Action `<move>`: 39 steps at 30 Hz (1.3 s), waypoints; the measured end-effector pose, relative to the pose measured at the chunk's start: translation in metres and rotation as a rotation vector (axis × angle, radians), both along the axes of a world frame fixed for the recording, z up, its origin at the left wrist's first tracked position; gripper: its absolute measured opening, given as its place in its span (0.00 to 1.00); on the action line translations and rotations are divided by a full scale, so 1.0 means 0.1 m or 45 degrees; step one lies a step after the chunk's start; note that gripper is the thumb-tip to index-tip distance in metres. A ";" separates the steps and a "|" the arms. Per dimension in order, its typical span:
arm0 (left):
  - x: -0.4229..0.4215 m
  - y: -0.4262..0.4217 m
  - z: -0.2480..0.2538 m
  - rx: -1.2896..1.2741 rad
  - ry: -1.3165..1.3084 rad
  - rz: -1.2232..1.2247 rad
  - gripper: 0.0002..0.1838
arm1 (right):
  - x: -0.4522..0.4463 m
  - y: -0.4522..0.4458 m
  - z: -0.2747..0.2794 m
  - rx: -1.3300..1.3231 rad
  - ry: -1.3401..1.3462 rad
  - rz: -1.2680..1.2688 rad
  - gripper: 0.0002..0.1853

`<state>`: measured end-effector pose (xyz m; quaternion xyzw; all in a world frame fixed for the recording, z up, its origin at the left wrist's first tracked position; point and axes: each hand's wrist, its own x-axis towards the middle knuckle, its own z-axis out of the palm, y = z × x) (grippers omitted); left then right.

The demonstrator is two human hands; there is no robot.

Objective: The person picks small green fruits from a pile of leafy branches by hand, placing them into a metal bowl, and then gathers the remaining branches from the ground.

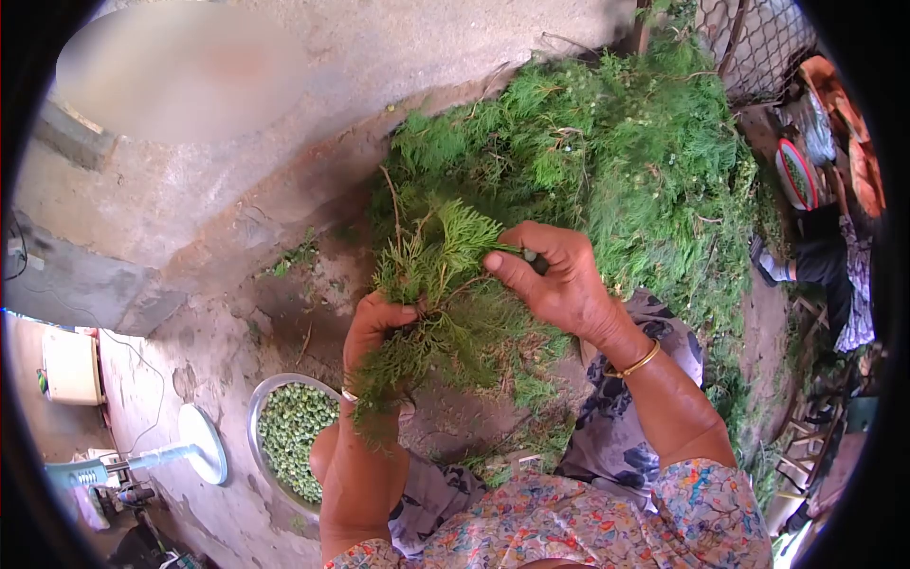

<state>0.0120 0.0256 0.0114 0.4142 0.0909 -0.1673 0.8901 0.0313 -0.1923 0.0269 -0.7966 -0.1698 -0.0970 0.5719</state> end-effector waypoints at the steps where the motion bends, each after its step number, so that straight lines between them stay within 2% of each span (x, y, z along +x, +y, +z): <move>1: -0.01 0.00 0.03 0.030 -0.021 -0.004 0.20 | -0.01 0.02 0.02 0.078 0.093 -0.049 0.09; 5: 0.03 0.01 0.00 0.147 0.055 -0.068 0.16 | 0.09 0.01 -0.10 0.247 0.164 -0.110 0.07; 8: 0.07 -0.07 -0.11 0.063 0.055 -0.081 0.16 | 0.12 0.01 -0.12 0.397 0.321 -0.185 0.07; 10: 0.07 -0.08 -0.10 0.139 0.023 -0.090 0.16 | 0.12 0.04 -0.10 0.566 0.451 -0.249 0.07; 14: 0.11 -0.06 -0.25 0.236 -0.077 -0.135 0.17 | 0.18 0.00 -0.10 0.532 0.526 -0.396 0.06; 15: 0.10 -0.03 -0.25 0.235 -0.078 -0.135 0.17 | 0.23 -0.07 -0.09 0.656 0.501 -0.547 0.06; 16: 0.09 0.02 -0.25 0.061 -0.042 -0.120 0.17 | 0.28 -0.15 -0.09 0.779 0.474 -0.697 0.06; 17: 0.08 0.09 -0.24 -0.114 -0.005 -0.106 0.18 | 0.31 -0.31 -0.08 0.778 0.473 -0.701 0.06; 19: 0.17 0.44 -0.30 -0.010 0.001 -0.192 0.19 | 0.35 -0.59 -0.04 1.236 0.590 -0.555 0.08; 21: 0.21 0.58 -0.50 0.100 0.009 -0.273 0.20 | 0.31 -0.51 -0.01 1.179 0.691 -0.509 0.09; 24: 0.18 0.57 -0.61 0.208 0.010 -0.140 0.20 | 0.22 -0.38 0.05 1.050 0.870 -0.397 0.13; 26: 0.10 0.43 -0.28 -0.218 -0.067 -0.164 0.20 | 0.19 -0.34 0.11 0.778 0.910 -0.225 0.15; 27: 0.07 0.38 -0.28 -0.217 -0.070 -0.163 0.20 | 0.19 -0.36 0.10 0.722 0.910 -0.127 0.18; 28: 0.03 0.32 -0.27 -0.043 -0.094 0.015 0.20 | 0.19 -0.33 0.11 0.724 0.907 -0.123 0.18; 29: 0.01 0.30 -0.27 0.131 -0.117 0.191 0.20 | 0.18 -0.27 0.11 0.513 0.867 -0.158 0.18; 30: 0.02 0.31 -0.27 0.133 -0.119 0.190 0.20 | 0.17 -0.25 0.12 0.302 0.823 -0.194 0.19; 32: 0.08 0.32 -0.31 -0.142 -0.080 0.104 0.20 | 0.17 -0.26 0.11 0.276 0.909 -0.132 0.20; 33: 0.11 0.35 -0.32 -0.142 -0.080 0.102 0.20 | 0.18 -0.27 0.10 0.247 0.996 -0.069 0.20; 35: 0.15 0.40 -0.31 -0.082 -0.084 -0.143 0.21 | 0.19 -0.28 0.07 0.216 1.085 -0.004 0.21; 37: 0.12 0.35 -0.23 -0.059 -0.104 -0.128 0.21 | 0.19 -0.29 0.03 0.405 0.958 0.051 0.21; 39: 0.08 0.28 -0.18 -0.034 -0.125 -0.116 0.21 | 0.18 -0.28 0.06 0.428 0.955 0.055 0.19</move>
